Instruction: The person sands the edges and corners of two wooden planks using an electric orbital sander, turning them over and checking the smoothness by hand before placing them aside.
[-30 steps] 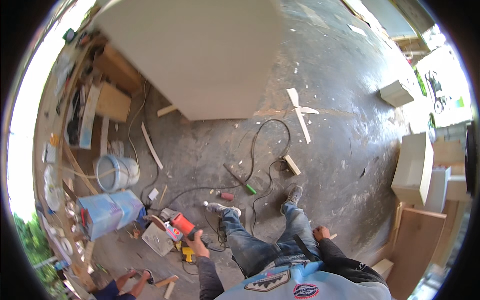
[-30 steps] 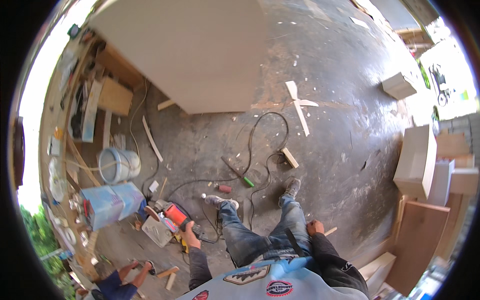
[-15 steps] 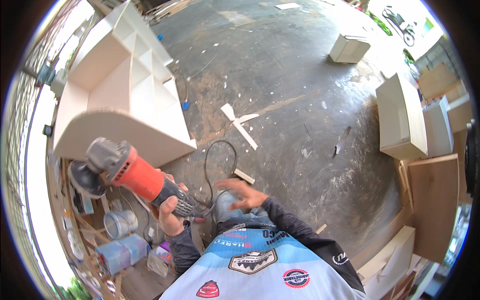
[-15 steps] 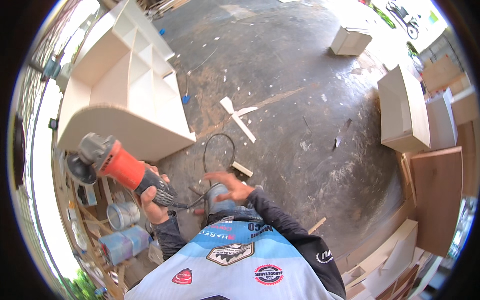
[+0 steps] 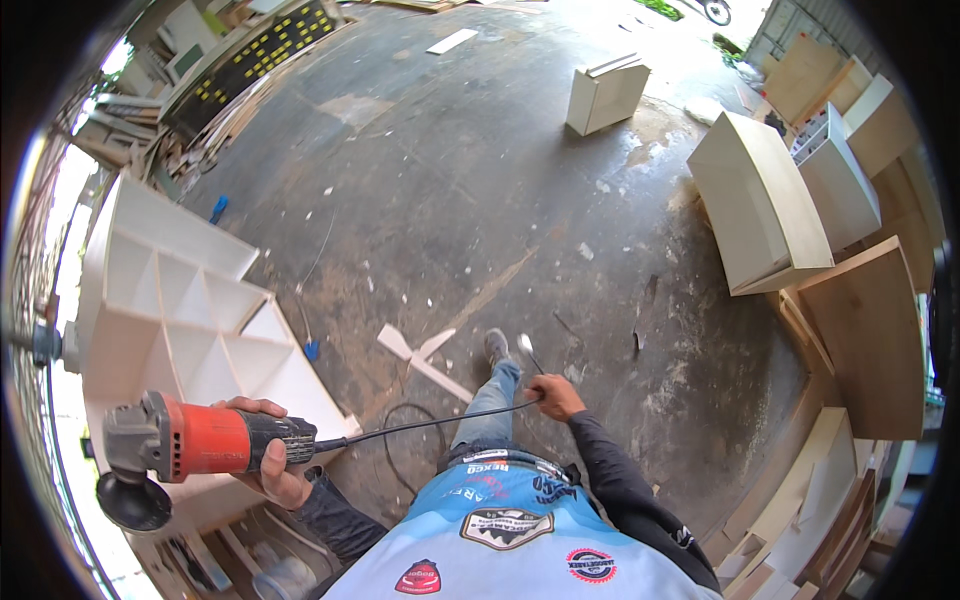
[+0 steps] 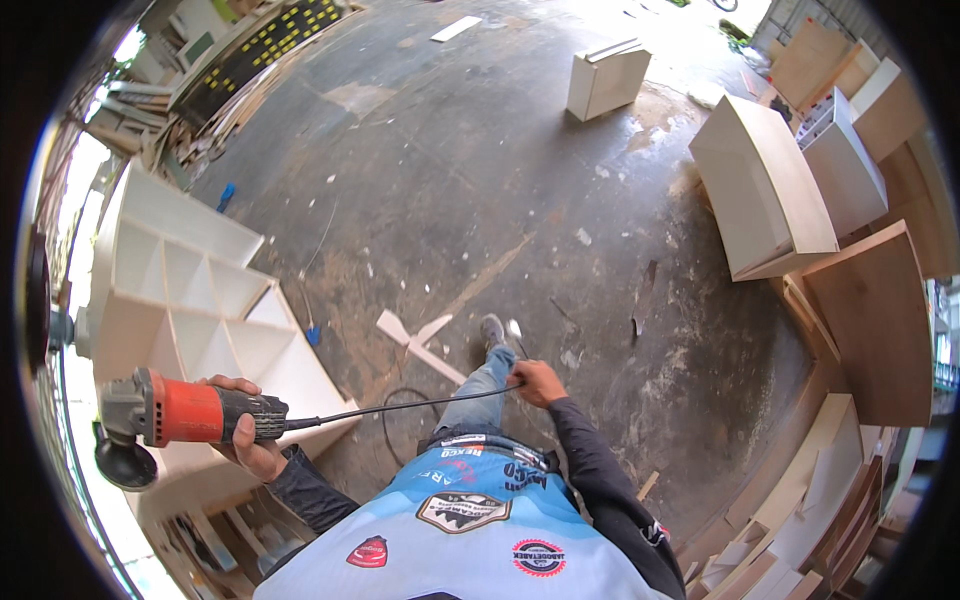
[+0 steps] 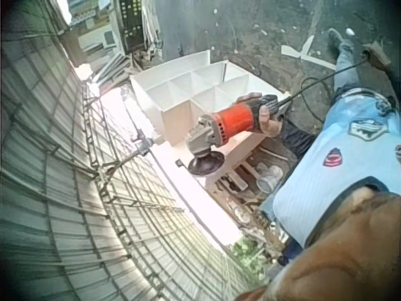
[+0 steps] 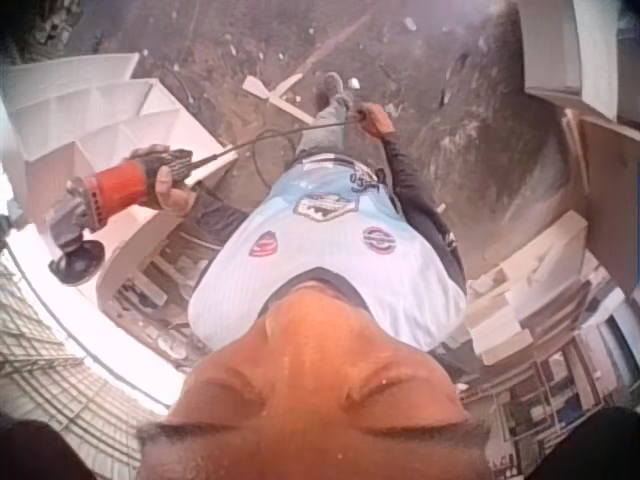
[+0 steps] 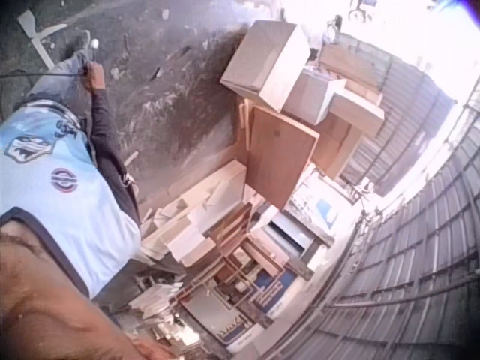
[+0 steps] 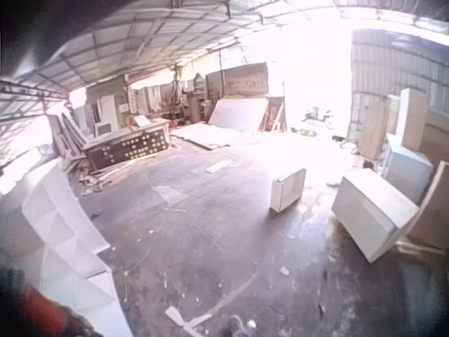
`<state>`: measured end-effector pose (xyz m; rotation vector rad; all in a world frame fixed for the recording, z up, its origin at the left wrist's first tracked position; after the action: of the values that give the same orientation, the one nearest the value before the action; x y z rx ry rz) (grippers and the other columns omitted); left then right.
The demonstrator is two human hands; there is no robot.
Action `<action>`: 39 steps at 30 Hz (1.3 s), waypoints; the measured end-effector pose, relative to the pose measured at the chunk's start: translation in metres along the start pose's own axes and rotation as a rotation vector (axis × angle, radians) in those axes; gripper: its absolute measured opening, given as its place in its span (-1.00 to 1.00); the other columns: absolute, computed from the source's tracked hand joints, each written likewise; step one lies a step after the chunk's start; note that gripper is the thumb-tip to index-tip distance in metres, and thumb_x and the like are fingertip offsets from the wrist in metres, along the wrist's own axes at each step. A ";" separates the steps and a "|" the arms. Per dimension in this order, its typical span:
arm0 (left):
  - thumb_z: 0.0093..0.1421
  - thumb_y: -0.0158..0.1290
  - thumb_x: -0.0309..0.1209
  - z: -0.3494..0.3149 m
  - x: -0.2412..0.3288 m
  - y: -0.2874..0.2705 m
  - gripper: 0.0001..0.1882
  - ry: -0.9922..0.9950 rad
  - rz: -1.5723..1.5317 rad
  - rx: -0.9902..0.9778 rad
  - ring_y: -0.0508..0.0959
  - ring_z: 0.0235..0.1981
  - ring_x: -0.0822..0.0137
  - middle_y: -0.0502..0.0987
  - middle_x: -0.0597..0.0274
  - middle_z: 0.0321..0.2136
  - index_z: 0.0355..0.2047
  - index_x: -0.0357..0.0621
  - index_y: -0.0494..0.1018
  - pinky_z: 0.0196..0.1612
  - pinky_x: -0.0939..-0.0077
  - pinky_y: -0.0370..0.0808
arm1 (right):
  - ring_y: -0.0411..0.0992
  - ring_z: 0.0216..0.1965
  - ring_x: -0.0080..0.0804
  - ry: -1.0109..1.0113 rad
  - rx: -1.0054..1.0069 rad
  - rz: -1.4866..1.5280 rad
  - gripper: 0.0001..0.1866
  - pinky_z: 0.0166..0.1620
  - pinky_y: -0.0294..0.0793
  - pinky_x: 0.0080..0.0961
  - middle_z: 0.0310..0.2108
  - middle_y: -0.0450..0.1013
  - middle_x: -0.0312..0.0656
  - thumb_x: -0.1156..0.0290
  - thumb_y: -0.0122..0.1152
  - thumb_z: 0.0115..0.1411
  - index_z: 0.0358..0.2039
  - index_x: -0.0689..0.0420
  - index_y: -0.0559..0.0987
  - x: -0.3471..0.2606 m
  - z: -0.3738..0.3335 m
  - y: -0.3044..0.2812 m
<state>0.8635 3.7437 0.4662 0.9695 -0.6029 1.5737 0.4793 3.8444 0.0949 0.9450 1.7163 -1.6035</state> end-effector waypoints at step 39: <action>-0.13 0.21 -0.36 0.671 -0.650 0.578 -0.47 -0.635 -0.235 0.189 0.61 -0.51 0.19 0.52 0.06 -0.41 -0.12 -0.31 0.39 -0.43 0.28 0.62 | 0.45 -0.54 -0.55 0.310 0.345 0.138 -0.59 -0.45 0.45 -0.53 -0.54 0.49 -0.25 0.11 0.12 0.38 -0.38 0.23 0.59 0.281 1.187 -0.397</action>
<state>0.4984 2.7145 0.3464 1.6439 -0.7454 1.1141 -0.0569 2.6842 -0.0164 1.5143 1.5506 -1.7643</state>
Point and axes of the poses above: each hand's wrist, its own z-axis towards the middle knuckle, its own y-axis out of the palm, x = y × z, the point moved 5 cm from there along z, towards the middle knuckle
